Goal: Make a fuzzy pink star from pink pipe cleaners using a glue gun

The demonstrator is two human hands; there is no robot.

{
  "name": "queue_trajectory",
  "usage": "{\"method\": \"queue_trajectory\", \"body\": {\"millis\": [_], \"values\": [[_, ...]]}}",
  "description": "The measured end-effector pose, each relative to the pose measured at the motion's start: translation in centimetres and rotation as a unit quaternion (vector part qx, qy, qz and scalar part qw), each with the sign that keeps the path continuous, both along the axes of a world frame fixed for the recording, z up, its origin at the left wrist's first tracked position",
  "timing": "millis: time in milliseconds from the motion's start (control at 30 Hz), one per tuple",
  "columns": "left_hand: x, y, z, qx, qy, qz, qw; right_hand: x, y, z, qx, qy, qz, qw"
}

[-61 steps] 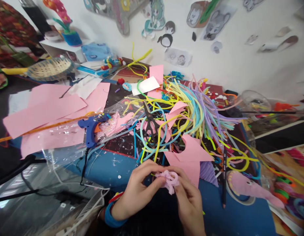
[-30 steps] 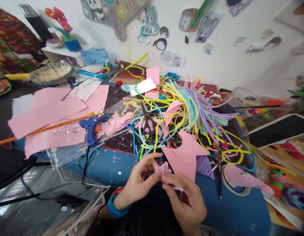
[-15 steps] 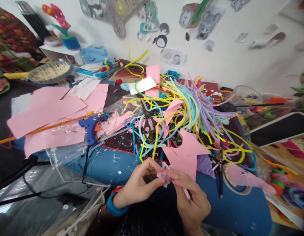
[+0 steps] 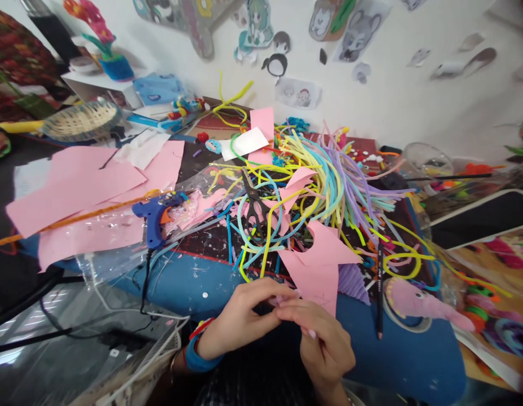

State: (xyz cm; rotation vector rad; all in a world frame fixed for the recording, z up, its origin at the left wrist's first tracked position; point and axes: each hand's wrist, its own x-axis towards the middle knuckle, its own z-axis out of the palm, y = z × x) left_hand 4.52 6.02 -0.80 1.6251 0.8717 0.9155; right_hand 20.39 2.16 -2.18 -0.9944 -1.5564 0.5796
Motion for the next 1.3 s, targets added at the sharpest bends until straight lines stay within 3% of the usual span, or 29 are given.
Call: {"method": "queue_trajectory", "body": {"millis": [200, 333, 467, 667, 833, 967, 1100, 1200, 1300], "values": [[-0.3, 0.2, 0.4, 0.003, 0.035, 0.028, 0.999, 0.3, 0.0, 0.5, 0.041, 0.016, 0.077, 0.996], [-0.5, 0.1, 0.3, 0.000, 0.038, 0.042, 0.998, 0.4, -0.1, 0.5, 0.058, 0.015, 0.085, 0.995], [-0.4, 0.0, 0.0, -0.009, 0.022, 0.068, 0.997, 0.2, -0.1, 0.2, 0.021, 0.045, 0.068, 0.996], [0.1, 0.1, -0.2, -0.129, -0.045, 0.107, 0.985, -0.3, 0.4, 0.0, -0.005, 0.058, 0.063, 0.996], [0.3, 0.0, 0.1, -0.169, -0.106, 0.163, 0.966, -0.7, 0.4, 0.2, -0.040, 0.097, 0.048, 0.993], [0.3, 0.1, 0.1, -0.202, -0.093, 0.139, 0.965, -0.8, 0.4, 0.3, -0.076, 0.101, -0.058, 0.990], [0.1, 0.1, 0.2, -0.189, -0.046, 0.077, 0.978, -0.3, 1.3, 0.1, -0.015, 0.065, -0.148, 0.987], [-0.1, -0.2, 0.4, -0.176, -0.034, 0.048, 0.983, 0.1, 2.4, 0.0, 0.011, 0.012, -0.166, 0.986], [-0.3, -0.3, 0.8, -0.205, -0.041, 0.032, 0.977, 0.3, 3.1, 0.1, -0.020, -0.035, -0.147, 0.988]]}}
